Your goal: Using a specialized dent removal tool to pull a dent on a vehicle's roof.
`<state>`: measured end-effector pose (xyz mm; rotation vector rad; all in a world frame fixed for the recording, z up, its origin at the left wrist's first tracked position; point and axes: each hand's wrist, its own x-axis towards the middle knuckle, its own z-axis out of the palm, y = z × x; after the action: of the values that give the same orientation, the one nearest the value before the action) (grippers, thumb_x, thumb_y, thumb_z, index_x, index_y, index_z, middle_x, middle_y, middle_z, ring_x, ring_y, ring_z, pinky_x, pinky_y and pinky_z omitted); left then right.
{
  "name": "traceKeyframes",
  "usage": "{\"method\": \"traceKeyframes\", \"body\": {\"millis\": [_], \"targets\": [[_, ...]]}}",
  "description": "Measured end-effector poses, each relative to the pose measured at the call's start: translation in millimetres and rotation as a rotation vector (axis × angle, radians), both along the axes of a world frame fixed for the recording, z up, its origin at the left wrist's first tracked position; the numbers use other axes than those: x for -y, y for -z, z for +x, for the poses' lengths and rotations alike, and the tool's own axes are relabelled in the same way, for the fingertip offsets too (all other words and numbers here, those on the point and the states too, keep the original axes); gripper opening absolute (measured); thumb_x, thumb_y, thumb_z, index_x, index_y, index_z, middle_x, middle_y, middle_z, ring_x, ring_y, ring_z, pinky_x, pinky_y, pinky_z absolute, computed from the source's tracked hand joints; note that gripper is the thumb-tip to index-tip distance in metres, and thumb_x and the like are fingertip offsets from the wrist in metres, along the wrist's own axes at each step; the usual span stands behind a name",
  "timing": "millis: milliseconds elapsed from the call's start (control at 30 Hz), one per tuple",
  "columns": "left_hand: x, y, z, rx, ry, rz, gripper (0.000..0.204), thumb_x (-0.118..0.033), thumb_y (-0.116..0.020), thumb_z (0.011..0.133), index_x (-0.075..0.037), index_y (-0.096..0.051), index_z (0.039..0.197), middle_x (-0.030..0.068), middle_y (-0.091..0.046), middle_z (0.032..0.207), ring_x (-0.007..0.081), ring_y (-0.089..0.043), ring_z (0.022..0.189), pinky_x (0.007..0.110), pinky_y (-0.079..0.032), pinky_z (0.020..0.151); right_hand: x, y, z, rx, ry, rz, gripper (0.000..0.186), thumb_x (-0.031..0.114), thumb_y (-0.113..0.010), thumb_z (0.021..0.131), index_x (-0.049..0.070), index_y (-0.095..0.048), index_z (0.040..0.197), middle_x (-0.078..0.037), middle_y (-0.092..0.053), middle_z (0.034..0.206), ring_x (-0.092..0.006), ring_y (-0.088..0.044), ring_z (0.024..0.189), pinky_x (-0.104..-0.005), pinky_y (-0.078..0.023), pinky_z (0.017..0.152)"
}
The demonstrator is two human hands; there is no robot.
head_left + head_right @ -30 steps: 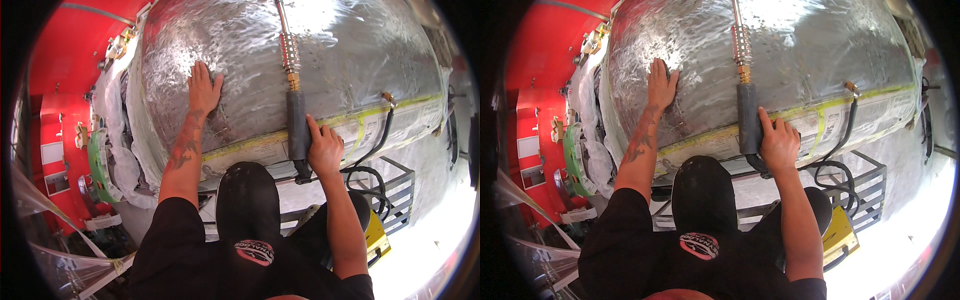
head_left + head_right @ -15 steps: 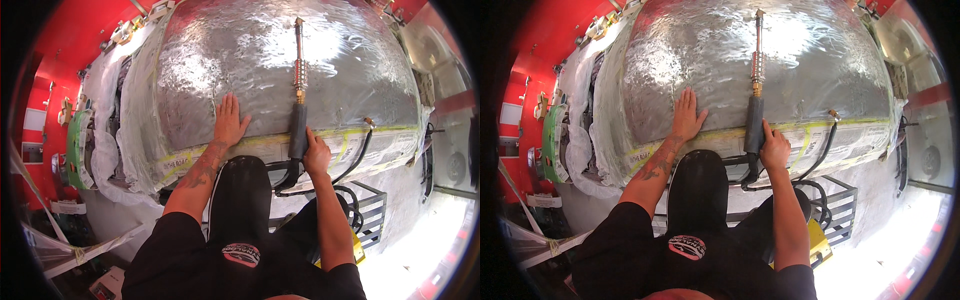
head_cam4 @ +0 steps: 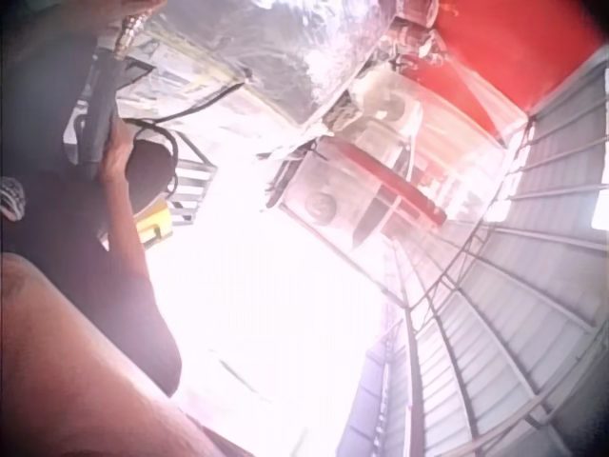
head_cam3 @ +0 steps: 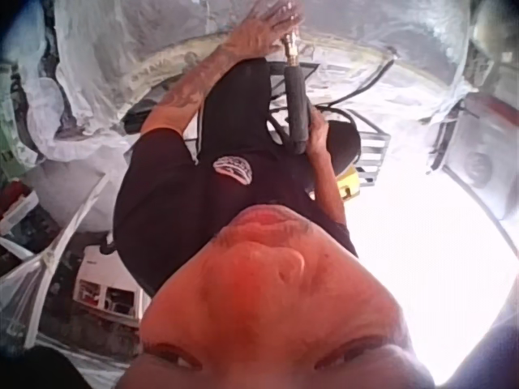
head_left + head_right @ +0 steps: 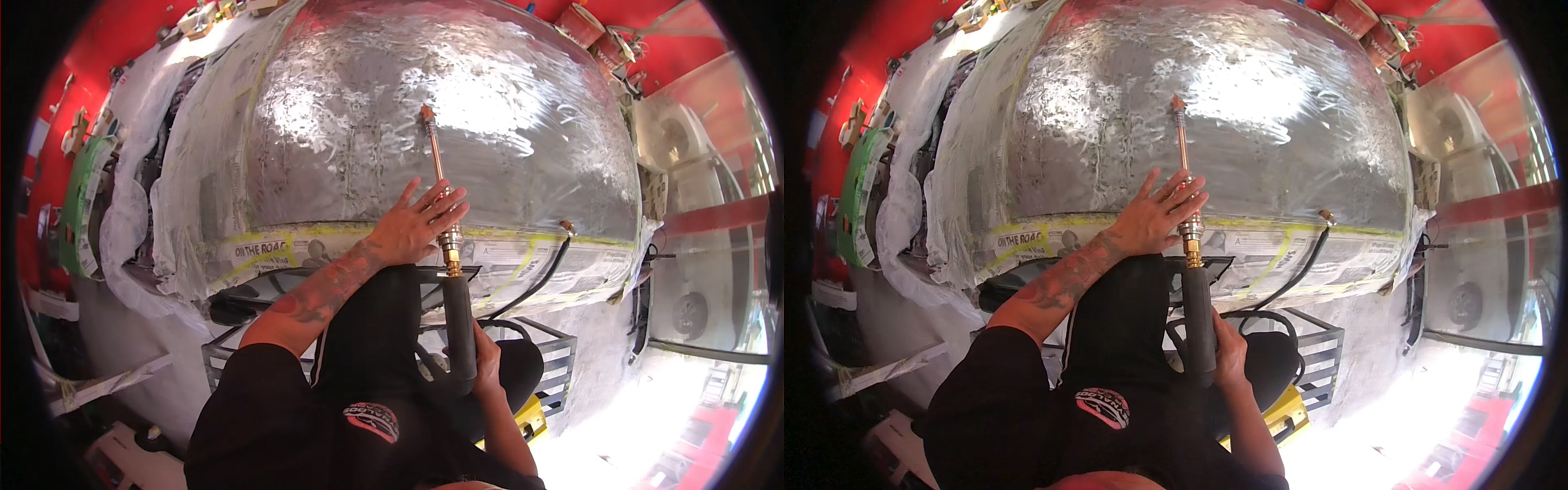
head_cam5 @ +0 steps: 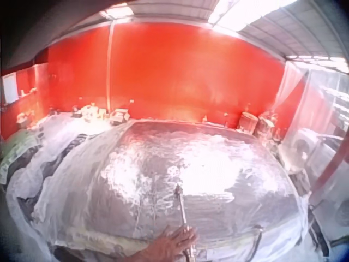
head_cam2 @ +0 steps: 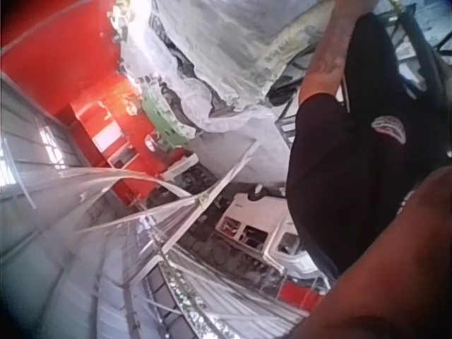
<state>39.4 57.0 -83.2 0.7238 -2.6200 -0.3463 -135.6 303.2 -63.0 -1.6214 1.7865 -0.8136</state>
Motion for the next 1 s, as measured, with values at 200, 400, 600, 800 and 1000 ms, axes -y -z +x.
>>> {"method": "traceKeyframes", "body": {"millis": [200, 400, 600, 800, 1000], "targets": [[-3, 8, 13, -0.287, -0.015, -0.180, 0.036, -0.022, -0.074, 0.079, -0.017, -0.060, 0.111, 0.0006, -0.047, 0.144, 0.0241, -0.033, 0.142, 0.060, -0.007, 0.115, 8, -56, 9, 0.050, -0.095, 0.013, 0.068, 0.007, -0.080, 0.073, -0.006, -0.050, 0.132, -0.014, -0.068, 0.094, -0.0171, -0.067, 0.080, -0.0277, -0.052, 0.071], [-1, -13, 18, -0.450, 0.013, -0.243, 0.021, -0.016, -0.074, 0.077, -0.019, -0.061, 0.093, -0.0056, -0.064, 0.105, 0.0177, -0.056, 0.118, 0.059, -0.011, 0.115, 25, -121, 13, 0.052, -0.134, 0.179, 0.068, 0.018, -0.080, 0.077, -0.006, -0.050, 0.133, -0.014, -0.066, 0.097, -0.0193, -0.067, 0.085, -0.0296, -0.053, 0.074], [20, -49, 6, -0.662, -0.052, -0.106, 0.028, -0.012, -0.080, 0.068, -0.018, -0.061, 0.088, -0.0047, -0.064, 0.085, 0.0147, -0.064, 0.089, 0.054, -0.019, 0.113, 72, -211, 0, -0.091, -0.292, 0.269, 0.092, 0.027, -0.087, 0.071, -0.004, -0.037, 0.143, -0.017, -0.062, 0.118, -0.0194, -0.061, 0.105, -0.0303, -0.049, 0.087], [61, -66, -7, -0.921, -0.316, -0.096, 0.038, -0.012, -0.082, 0.063, -0.018, -0.062, 0.095, -0.0042, -0.063, 0.085, 0.0170, -0.063, 0.087, 0.050, -0.024, 0.108, 156, -291, 17, 0.021, -0.287, 0.277, 0.079, 0.018, -0.082, 0.076, 0.001, -0.042, 0.142, -0.010, -0.066, 0.115, -0.0147, -0.062, 0.106, -0.0297, -0.045, 0.092], [134, -17, 2, -0.911, -0.520, 0.030, 0.034, -0.014, -0.080, 0.066, -0.016, -0.062, 0.095, -0.0009, -0.065, 0.088, 0.0208, -0.063, 0.086, 0.049, -0.027, 0.104, 215, -359, 51, -0.342, -0.251, 0.212, 0.055, 0.036, -0.069, 0.088, -0.003, -0.057, 0.124, -0.005, -0.059, 0.081, -0.0087, -0.047, 0.053, -0.0233, -0.039, 0.050]]}}
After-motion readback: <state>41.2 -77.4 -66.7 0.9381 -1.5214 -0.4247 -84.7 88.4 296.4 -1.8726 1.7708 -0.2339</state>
